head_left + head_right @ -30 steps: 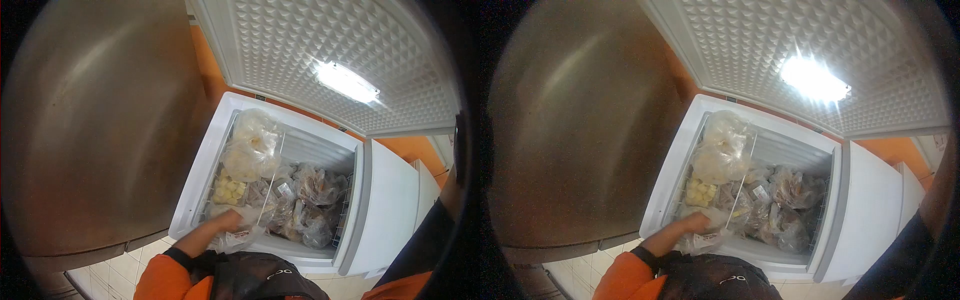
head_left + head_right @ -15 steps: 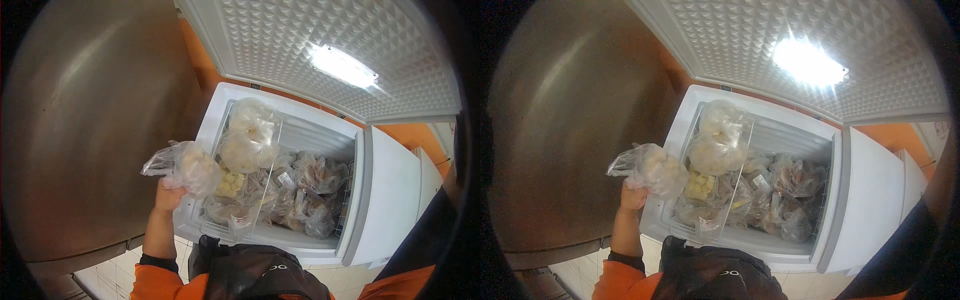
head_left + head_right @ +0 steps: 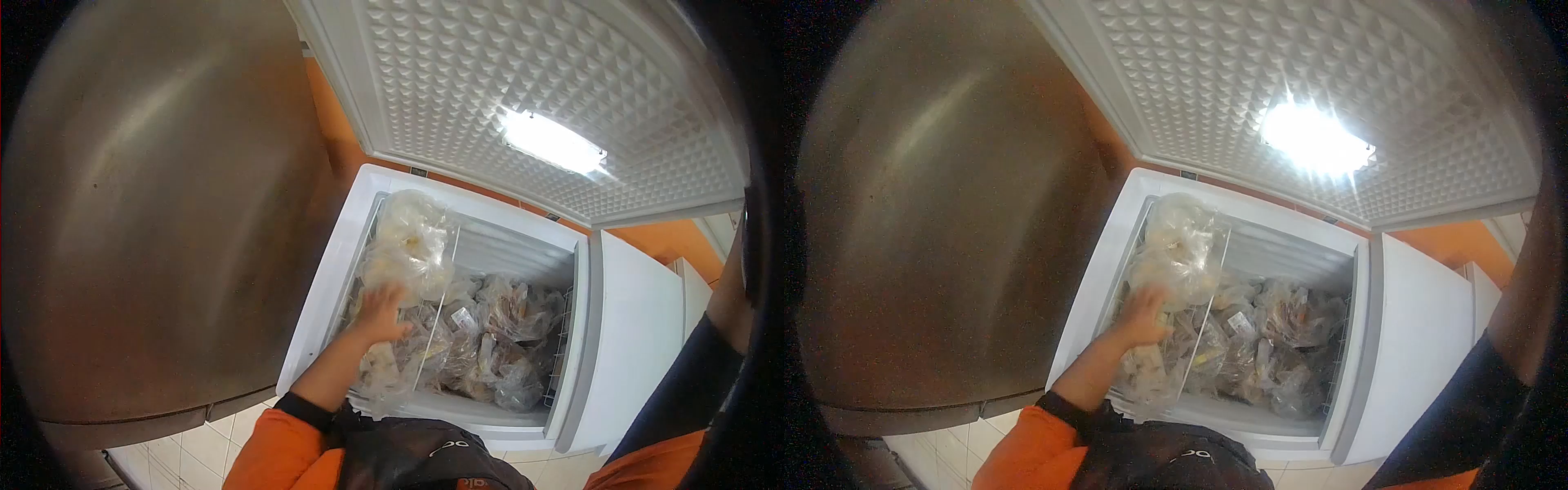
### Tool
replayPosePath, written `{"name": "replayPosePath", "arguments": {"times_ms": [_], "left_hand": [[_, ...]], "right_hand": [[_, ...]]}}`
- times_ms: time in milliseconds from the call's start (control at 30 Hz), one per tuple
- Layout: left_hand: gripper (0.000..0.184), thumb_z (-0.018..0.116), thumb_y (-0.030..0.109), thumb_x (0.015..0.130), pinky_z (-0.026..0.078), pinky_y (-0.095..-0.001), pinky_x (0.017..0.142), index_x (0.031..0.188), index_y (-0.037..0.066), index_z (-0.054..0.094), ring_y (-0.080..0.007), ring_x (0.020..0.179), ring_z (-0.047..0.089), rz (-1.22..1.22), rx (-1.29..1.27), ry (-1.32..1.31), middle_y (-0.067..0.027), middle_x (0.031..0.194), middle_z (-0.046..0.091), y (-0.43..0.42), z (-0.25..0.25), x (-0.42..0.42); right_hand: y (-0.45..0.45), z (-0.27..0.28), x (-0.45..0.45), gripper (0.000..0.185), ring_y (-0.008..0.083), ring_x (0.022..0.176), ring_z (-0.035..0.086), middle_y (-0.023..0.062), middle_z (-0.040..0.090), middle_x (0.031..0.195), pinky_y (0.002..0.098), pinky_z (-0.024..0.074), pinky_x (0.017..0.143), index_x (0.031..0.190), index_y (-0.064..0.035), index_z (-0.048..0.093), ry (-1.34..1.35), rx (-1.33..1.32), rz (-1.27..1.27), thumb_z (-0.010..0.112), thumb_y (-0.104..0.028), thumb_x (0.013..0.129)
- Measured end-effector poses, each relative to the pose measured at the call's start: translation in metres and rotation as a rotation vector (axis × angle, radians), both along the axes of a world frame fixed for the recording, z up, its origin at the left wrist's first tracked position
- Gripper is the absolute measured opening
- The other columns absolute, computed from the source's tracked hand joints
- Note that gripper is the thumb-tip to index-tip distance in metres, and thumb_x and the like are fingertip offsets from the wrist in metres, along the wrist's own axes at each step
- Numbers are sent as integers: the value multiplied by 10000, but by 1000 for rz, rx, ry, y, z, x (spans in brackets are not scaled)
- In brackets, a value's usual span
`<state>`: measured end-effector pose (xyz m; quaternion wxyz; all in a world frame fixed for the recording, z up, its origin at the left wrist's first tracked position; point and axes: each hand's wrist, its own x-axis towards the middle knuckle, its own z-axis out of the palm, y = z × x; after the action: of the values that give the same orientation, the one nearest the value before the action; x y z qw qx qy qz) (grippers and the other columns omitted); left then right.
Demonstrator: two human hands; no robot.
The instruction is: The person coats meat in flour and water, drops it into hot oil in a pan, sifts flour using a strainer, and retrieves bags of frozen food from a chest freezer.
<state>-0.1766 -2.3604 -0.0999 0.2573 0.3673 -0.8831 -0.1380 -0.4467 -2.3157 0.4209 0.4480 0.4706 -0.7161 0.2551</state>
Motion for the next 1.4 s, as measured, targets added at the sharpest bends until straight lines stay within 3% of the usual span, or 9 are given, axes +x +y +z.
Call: {"name": "replayPosePath", "arguments": {"times_ms": [100,200,367,500,733,1100,1200,1267,1400], "left_hand": [[527,685,314,629,318,-483,884,1067,77,511,-313,949,536,177,-110,-76,-155,1024,576,-21,14,-46],[444,658,289,645,343,-476,861,1025,81,557,-301,903,566,100,262,-145,-150,909,612,-18,-43,-80],[292,582,206,664,459,-417,698,933,92,607,-321,829,581,-96,581,92,-141,807,622,40,4,-40],[301,566,182,664,456,-424,716,952,98,602,-333,837,579,-496,774,-448,-167,866,609,68,20,14],[316,561,177,656,452,-432,715,958,90,590,-338,802,589,-648,798,-553,-157,846,614,76,34,22],[287,623,280,670,457,-402,679,830,42,615,-317,757,589,-499,643,-459,-169,770,606,5,66,31],[413,661,401,674,456,-377,666,817,17,604,-284,713,585,-689,879,-533,-146,730,603,-28,95,15],[446,670,406,664,458,-364,679,877,20,597,-303,735,585,-603,568,-390,-158,775,600,-71,68,-13],[430,671,350,694,275,-549,958,1010,69,593,-329,1229,302,318,-101,-80,-146,1293,381,-116,43,-93]], "right_hand": [[8,-9,14,695,273,894,560,169,556,968,404,499,752,1077,46,487,33,20,24,632,-487,655],[11,-5,-2,690,266,910,553,157,549,978,398,514,741,1079,41,481,110,60,89,623,-491,663],[4,8,-29,661,240,893,553,147,548,952,369,526,700,1059,31,489,131,-3,212,625,-485,669],[8,-15,29,632,232,873,557,147,552,933,356,530,684,1037,37,499,-90,-8,50,634,-456,666],[-6,-38,17,634,250,844,569,163,559,929,385,528,692,1023,51,505,253,-197,-2,643,-444,651],[-3,6,-45,740,282,948,541,189,537,1030,418,498,747,1121,59,466,-70,-47,308,634,-481,644],[3,-16,-11,502,194,808,591,129,596,878,331,504,713,1056,-17,503,-68,-96,440,645,-375,733],[4,-19,-8,444,164,760,601,110,609,830,303,508,683,1028,-36,517,-88,-93,511,645,-359,751],[2,-13,-32,436,182,754,595,116,604,815,337,502,692,1002,-28,535,-35,-119,530,639,-369,751]]}}
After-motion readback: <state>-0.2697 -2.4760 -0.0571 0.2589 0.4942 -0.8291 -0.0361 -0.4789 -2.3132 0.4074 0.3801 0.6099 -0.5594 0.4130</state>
